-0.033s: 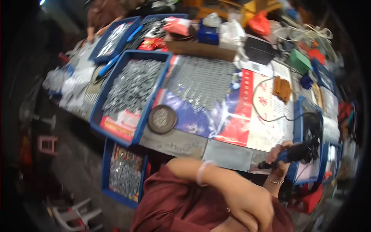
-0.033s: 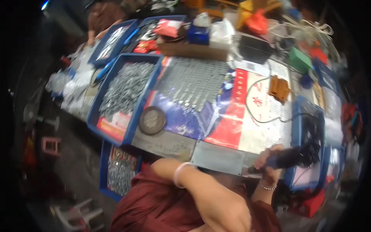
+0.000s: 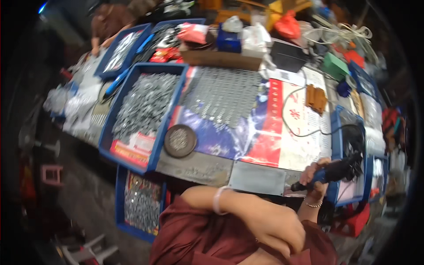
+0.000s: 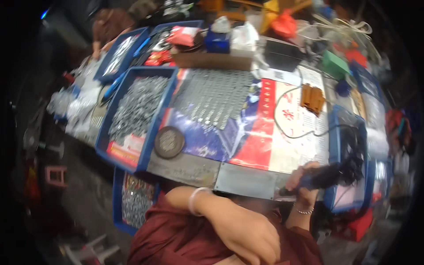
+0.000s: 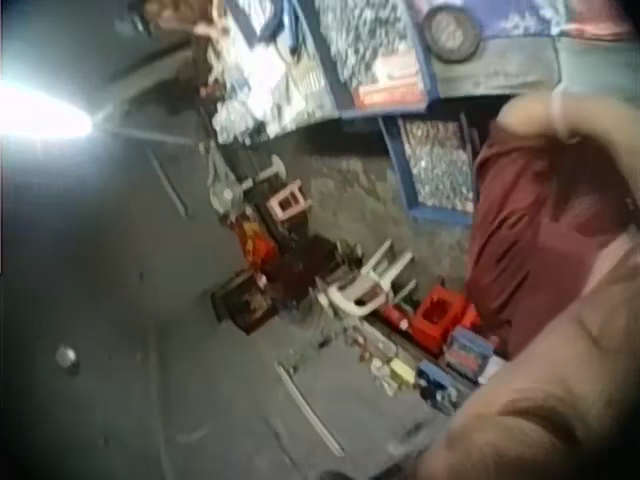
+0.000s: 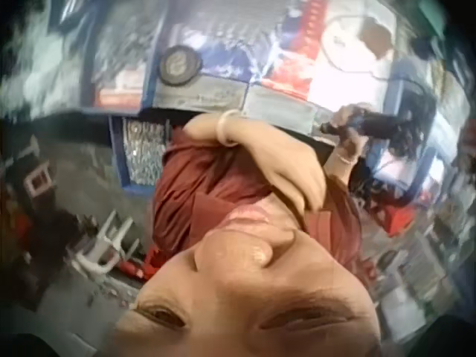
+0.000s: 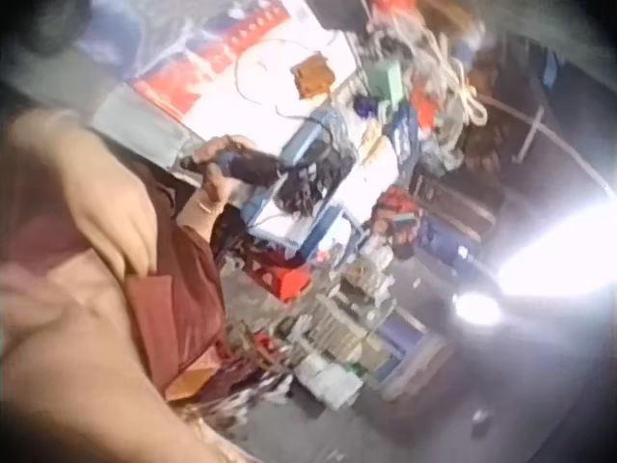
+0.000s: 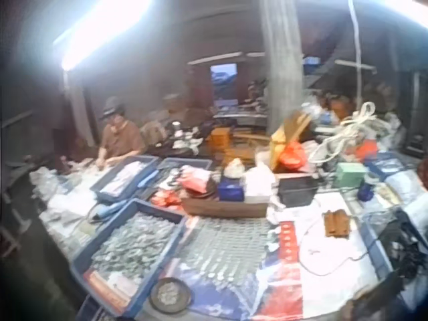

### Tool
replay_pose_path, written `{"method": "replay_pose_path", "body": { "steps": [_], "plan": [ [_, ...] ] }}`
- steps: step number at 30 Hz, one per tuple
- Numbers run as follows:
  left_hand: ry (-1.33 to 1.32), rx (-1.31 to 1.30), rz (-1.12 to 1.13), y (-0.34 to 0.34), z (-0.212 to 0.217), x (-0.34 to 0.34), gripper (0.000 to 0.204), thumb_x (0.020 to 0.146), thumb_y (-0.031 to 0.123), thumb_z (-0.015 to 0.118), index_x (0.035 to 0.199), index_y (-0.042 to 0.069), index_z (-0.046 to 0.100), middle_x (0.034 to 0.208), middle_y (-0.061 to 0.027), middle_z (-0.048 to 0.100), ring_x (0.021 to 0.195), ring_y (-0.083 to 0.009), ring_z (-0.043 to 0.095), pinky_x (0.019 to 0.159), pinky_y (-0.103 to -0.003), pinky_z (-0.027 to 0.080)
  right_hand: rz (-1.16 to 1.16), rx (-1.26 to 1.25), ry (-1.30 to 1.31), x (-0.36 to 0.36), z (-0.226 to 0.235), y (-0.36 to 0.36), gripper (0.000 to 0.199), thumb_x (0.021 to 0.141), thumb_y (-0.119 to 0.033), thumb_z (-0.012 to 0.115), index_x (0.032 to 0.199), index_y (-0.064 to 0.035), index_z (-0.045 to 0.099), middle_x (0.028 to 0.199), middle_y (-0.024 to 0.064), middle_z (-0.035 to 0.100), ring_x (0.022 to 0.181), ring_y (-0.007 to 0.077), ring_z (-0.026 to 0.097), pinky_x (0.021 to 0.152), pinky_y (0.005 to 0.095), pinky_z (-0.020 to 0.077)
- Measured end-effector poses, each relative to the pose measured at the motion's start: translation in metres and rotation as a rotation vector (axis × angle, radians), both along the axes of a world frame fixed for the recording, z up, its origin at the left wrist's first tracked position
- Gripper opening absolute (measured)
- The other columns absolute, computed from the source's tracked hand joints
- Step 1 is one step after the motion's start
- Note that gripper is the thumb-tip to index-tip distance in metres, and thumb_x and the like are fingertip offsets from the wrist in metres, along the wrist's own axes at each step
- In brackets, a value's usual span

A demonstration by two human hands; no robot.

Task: The person holds a metal component and applies an electric rotary tool to it. Afterward, the person works on the metal component using a small screwdriver.

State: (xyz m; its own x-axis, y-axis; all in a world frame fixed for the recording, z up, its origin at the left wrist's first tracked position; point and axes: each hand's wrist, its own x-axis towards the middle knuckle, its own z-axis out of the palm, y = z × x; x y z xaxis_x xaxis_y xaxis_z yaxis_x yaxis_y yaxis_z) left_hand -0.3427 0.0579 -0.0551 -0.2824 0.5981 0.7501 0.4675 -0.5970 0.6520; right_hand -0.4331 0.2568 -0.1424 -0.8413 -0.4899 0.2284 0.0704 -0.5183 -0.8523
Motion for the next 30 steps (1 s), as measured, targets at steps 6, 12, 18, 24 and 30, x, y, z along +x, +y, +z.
{"method": "replay_pose_path", "body": {
  "steps": [6, 12, 18, 24, 30],
  "plan": [
    [-0.598, -0.377, 0.85, -0.113, -0.07, 0.038, 0.022, 0.087, -0.002, 0.059, 0.107, -0.005, 0.068, 0.107, -0.0155, 0.07, 0.097, -0.0243, 0.068, 0.086, -0.032, 0.052, -0.165, -0.047, 0.096, 0.001, 0.023, -0.039, 0.064, 0.079, -0.026, 0.078, 0.124, -0.0079, 0.036, 0.077, 0.008, 0.052, 0.066, 0.0183, 0.056, 0.06, 0.034, 0.0519],
    [-1.015, -0.164, 1.456, -0.145, -0.116, 0.086, 0.018, 0.092, 0.003, 0.058, 0.107, -0.003, 0.068, 0.1, -0.0098, 0.072, 0.092, -0.0157, 0.067, 0.083, -0.028, 0.05, -0.146, -0.16, 0.106, -0.006, 0.033, -0.055, 0.061, 0.081, -0.028, 0.077, 0.124, -0.0098, 0.037, 0.074, 0.0043, 0.051, 0.061, 0.0156, 0.054, 0.058, 0.0307, 0.0485],
    [-0.455, -0.677, 1.378, -0.117, -0.103, 0.033, 0.019, 0.089, 0.004, 0.061, 0.106, -0.004, 0.065, 0.101, -0.0164, 0.069, 0.093, -0.0301, 0.068, 0.083, -0.037, 0.052, -0.129, -0.157, 0.022, -0.008, 0.028, -0.061, 0.059, 0.081, -0.027, 0.075, 0.122, -0.0083, 0.037, 0.072, 0.0041, 0.05, 0.058, 0.0152, 0.053, 0.057, 0.0302, 0.0478],
    [-0.178, -0.858, 1.455, -0.084, -0.142, -0.039, 0.026, 0.087, 0.002, 0.059, 0.112, -0.001, 0.059, 0.108, -0.0193, 0.064, 0.089, -0.0395, 0.064, 0.077, -0.045, 0.051, -0.131, -0.046, 0.09, -0.004, 0.018, -0.044, 0.06, 0.079, -0.026, 0.078, 0.119, -0.0072, 0.038, 0.068, 0.0037, 0.05, 0.054, 0.0149, 0.052, 0.053, 0.0294, 0.0471],
    [-0.264, -1.101, 1.595, -0.073, -0.16, -0.092, 0.031, 0.088, 0.009, 0.057, 0.119, 0.001, 0.054, 0.111, -0.023, 0.062, 0.088, -0.0435, 0.064, 0.071, -0.05, 0.052, -0.089, -0.047, 0.086, -0.01, 0.008, -0.02, 0.06, 0.079, -0.02, 0.079, 0.119, -0.002, 0.038, 0.071, 0.0081, 0.055, 0.06, 0.0169, 0.056, 0.056, 0.0298, 0.0489]
  ]
}}
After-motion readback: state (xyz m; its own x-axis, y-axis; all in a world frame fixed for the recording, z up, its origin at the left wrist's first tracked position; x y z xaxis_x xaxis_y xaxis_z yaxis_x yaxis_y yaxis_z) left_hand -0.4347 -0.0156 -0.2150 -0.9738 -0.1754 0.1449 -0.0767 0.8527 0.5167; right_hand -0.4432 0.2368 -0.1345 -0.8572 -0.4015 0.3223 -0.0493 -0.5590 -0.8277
